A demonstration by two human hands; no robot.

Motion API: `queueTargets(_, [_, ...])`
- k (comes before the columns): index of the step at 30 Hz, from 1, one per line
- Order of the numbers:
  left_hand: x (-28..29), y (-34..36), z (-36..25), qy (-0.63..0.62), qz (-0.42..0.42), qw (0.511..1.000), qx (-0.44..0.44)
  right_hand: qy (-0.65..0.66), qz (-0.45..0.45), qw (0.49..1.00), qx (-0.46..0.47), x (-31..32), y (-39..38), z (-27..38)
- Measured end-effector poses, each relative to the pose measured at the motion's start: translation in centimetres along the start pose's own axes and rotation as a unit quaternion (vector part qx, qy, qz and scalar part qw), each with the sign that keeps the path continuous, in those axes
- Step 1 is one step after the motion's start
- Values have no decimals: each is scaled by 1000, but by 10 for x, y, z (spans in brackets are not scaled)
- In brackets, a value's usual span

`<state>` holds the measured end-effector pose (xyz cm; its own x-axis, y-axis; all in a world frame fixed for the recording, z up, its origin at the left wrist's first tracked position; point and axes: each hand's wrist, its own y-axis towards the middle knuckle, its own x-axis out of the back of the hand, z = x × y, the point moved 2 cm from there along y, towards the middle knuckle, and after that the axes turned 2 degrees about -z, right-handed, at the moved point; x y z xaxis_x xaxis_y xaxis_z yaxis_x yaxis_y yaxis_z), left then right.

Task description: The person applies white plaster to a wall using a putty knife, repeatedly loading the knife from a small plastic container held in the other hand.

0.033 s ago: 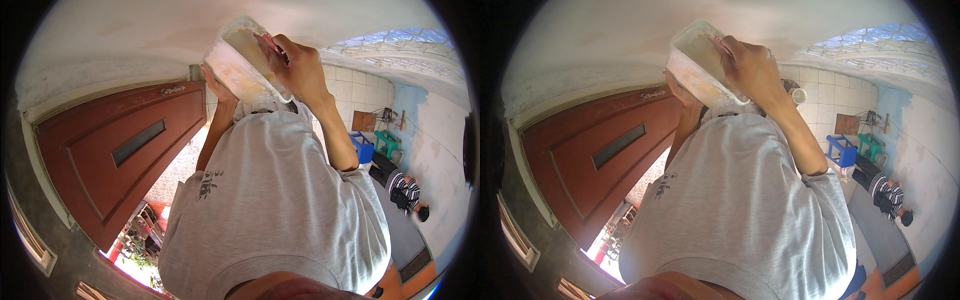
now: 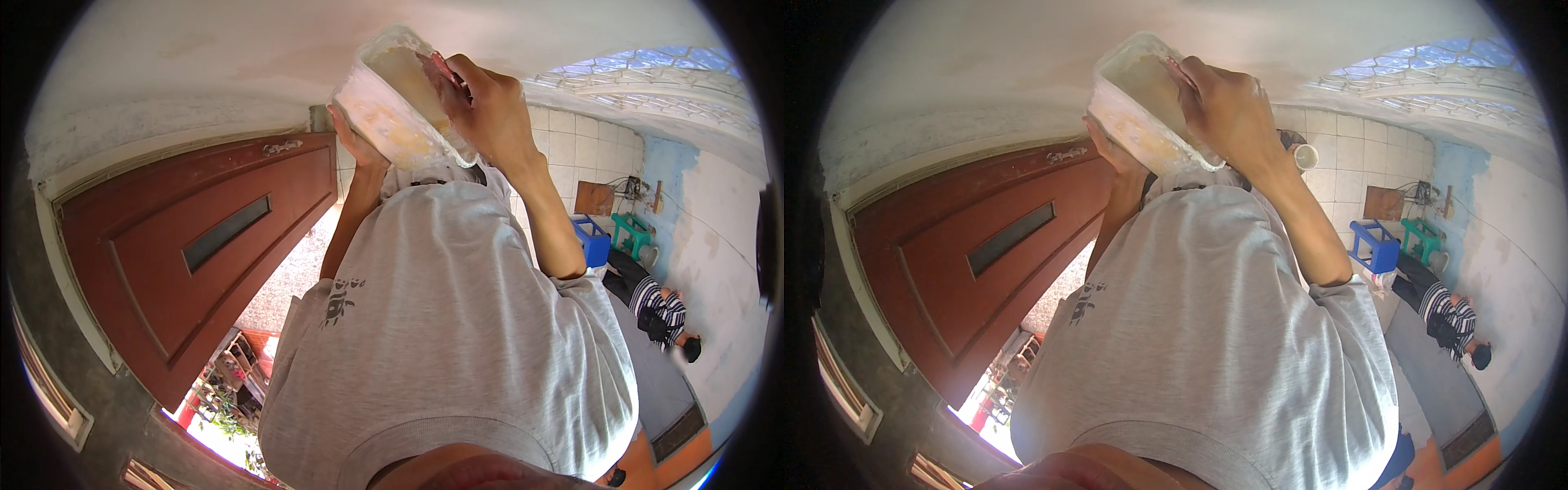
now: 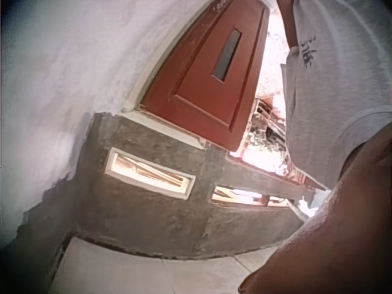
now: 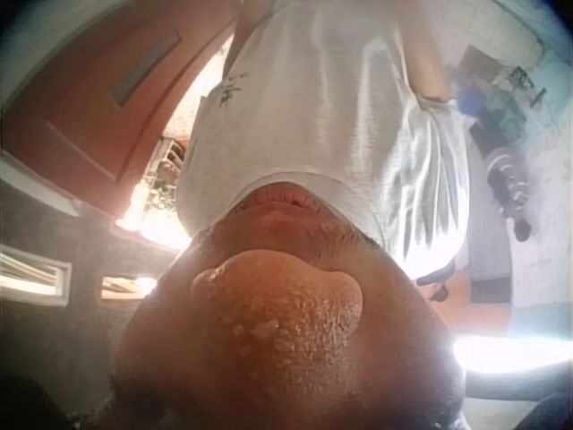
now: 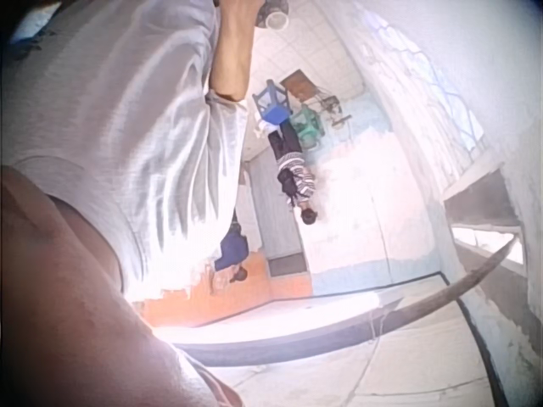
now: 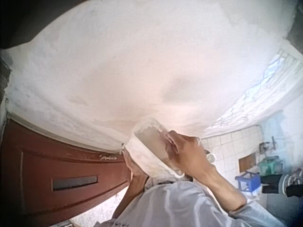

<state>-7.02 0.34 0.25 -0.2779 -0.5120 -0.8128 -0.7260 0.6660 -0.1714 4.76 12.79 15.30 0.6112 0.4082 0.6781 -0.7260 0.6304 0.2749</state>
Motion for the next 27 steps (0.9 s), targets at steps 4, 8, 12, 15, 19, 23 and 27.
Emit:
queueTargets(4, [9,-1,-2,69,3,997,19,0,-11,1000,0,-10,0,-4])
queueTargets(8, [5,-3,-8,72,15,997,14,24,5,1000,-13,-17,0,-6])
queueTargets(12, [4,-5,-12,88,11,996,9,27,14,1000,-1,-23,-2,-10])
queueTargets(15, [13,-3,-10,75,13,997,3,37,47,998,-12,-30,-3,-12])
queueTargets(19, [21,-2,3,59,-7,998,-4,25,25,999,37,-42,-11,-14])
queueTargets(23, [21,1,5,17,19,1000,-7,86,28,996,16,-29,-4,-22])
queueTargets(27, [73,7,13,87,6,989,-119,228,15,962,-146,3,-8,-36])
